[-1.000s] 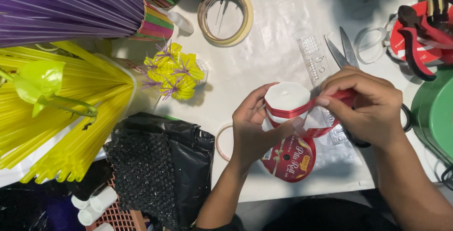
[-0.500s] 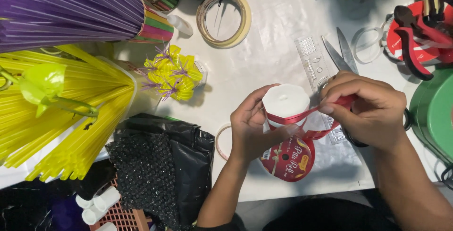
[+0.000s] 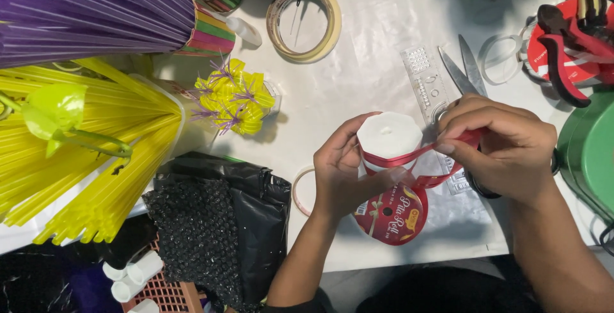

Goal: Wrapping a red decorative ribbon around a small white cylindrical object and cutting it to size.

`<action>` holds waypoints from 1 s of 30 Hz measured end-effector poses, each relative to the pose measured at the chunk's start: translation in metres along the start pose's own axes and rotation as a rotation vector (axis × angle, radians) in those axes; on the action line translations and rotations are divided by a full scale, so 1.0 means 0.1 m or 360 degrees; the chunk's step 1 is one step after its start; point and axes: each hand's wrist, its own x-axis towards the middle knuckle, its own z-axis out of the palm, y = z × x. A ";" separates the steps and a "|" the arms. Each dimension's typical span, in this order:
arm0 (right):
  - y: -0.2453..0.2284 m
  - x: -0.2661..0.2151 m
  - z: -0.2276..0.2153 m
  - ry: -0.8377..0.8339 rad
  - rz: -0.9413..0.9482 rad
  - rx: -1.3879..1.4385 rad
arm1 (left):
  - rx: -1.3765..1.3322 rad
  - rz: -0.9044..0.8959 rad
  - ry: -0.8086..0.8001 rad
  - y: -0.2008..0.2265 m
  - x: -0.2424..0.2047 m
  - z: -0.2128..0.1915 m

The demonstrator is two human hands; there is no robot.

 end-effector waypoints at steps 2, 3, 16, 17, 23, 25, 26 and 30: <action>0.00 -0.01 0.01 0.0005 0.0017 -0.0006 | -0.0026 -0.0010 -0.0010 0.01 -0.01 0.01; 0.01 -0.01 0.01 0.0014 0.0035 -0.0001 | -0.0030 -0.0058 0.0008 0.01 -0.01 0.02; -0.04 0.04 0.05 -0.0012 -0.0021 0.0081 | -0.0064 0.0071 -0.0269 -0.08 -0.02 -0.05; -0.04 0.03 0.04 -0.0011 -0.0020 0.0081 | -0.0064 0.0070 -0.0271 -0.08 -0.02 -0.06; -0.01 0.00 0.00 -0.0133 -0.0007 0.0384 | 0.0000 0.0050 -0.0457 -0.08 -0.02 -0.11; -0.03 0.01 0.00 -0.0214 0.0013 0.0688 | 0.0017 0.0118 -0.0607 -0.07 -0.03 -0.10; -0.05 0.02 -0.02 -0.0210 0.0014 0.0689 | 0.0018 0.0115 -0.0609 -0.06 -0.04 -0.09; -0.08 0.03 -0.08 -0.0298 0.0006 0.0625 | 0.0080 0.0032 -0.0721 0.03 -0.06 -0.06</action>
